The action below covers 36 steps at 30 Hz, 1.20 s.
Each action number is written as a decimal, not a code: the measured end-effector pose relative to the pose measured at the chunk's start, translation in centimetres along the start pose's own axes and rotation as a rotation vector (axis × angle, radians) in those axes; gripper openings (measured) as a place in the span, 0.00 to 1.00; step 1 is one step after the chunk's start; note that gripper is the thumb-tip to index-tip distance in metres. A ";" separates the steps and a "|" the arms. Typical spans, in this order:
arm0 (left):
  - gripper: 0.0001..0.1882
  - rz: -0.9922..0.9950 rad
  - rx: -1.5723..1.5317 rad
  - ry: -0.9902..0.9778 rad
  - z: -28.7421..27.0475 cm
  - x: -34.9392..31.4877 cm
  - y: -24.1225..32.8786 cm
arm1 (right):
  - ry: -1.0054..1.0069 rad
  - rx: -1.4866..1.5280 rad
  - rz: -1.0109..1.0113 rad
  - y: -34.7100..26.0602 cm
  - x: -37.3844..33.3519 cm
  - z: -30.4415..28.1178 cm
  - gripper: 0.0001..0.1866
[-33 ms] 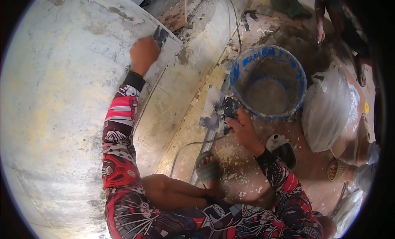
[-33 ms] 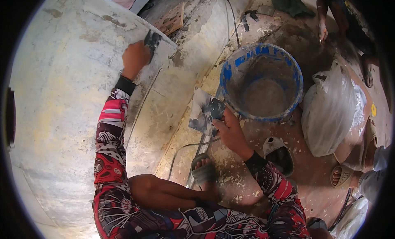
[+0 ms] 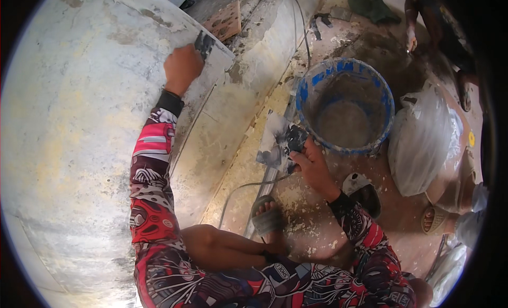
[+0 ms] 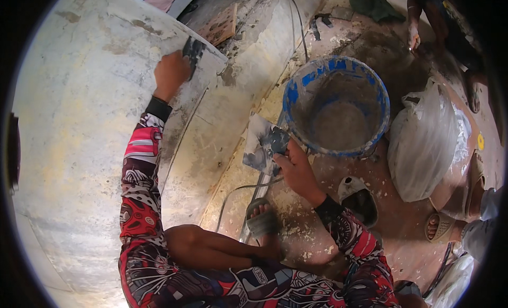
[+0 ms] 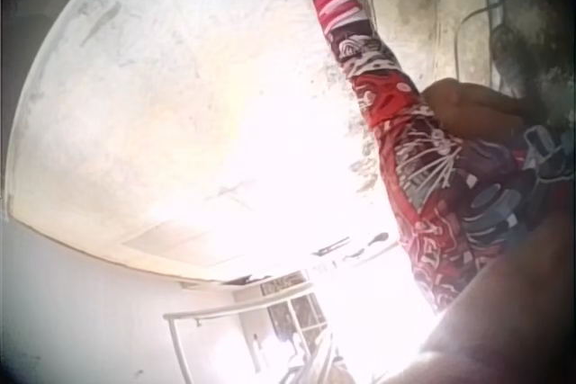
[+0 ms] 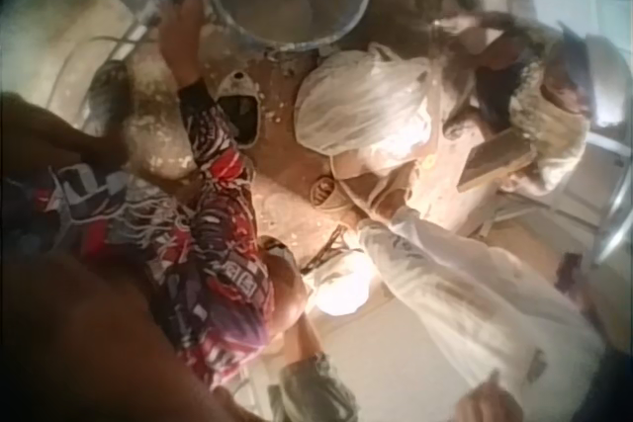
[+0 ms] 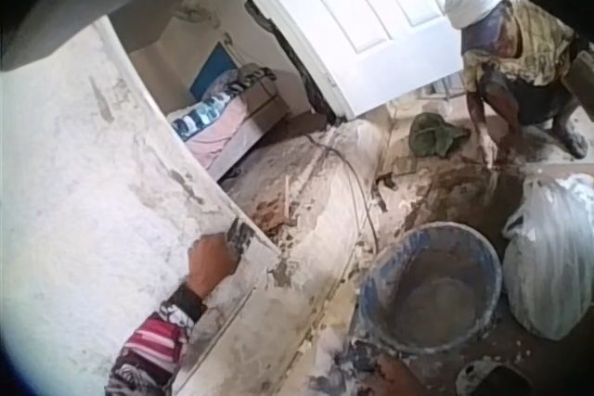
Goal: The person transfers putty paste between two scrapers and applies the putty onto the curved wall surface, smoothing it down with a scraper.
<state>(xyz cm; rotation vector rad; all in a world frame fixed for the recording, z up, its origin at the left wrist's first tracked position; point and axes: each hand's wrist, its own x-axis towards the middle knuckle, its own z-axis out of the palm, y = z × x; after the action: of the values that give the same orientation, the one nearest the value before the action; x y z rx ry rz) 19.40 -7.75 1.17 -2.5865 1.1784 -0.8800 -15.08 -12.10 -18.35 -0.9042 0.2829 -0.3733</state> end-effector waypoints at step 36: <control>0.08 0.069 -0.125 -0.082 4.3 -6.2 1.0 | 0.024 -0.066 0.006 0.8 0.0 -0.4 0.16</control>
<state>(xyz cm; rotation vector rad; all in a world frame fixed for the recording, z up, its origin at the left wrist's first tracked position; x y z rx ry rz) 18.09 -4.29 -5.44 -2.6324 1.3305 -0.7003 -15.08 -11.87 -19.23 -0.9642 0.3217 -0.3716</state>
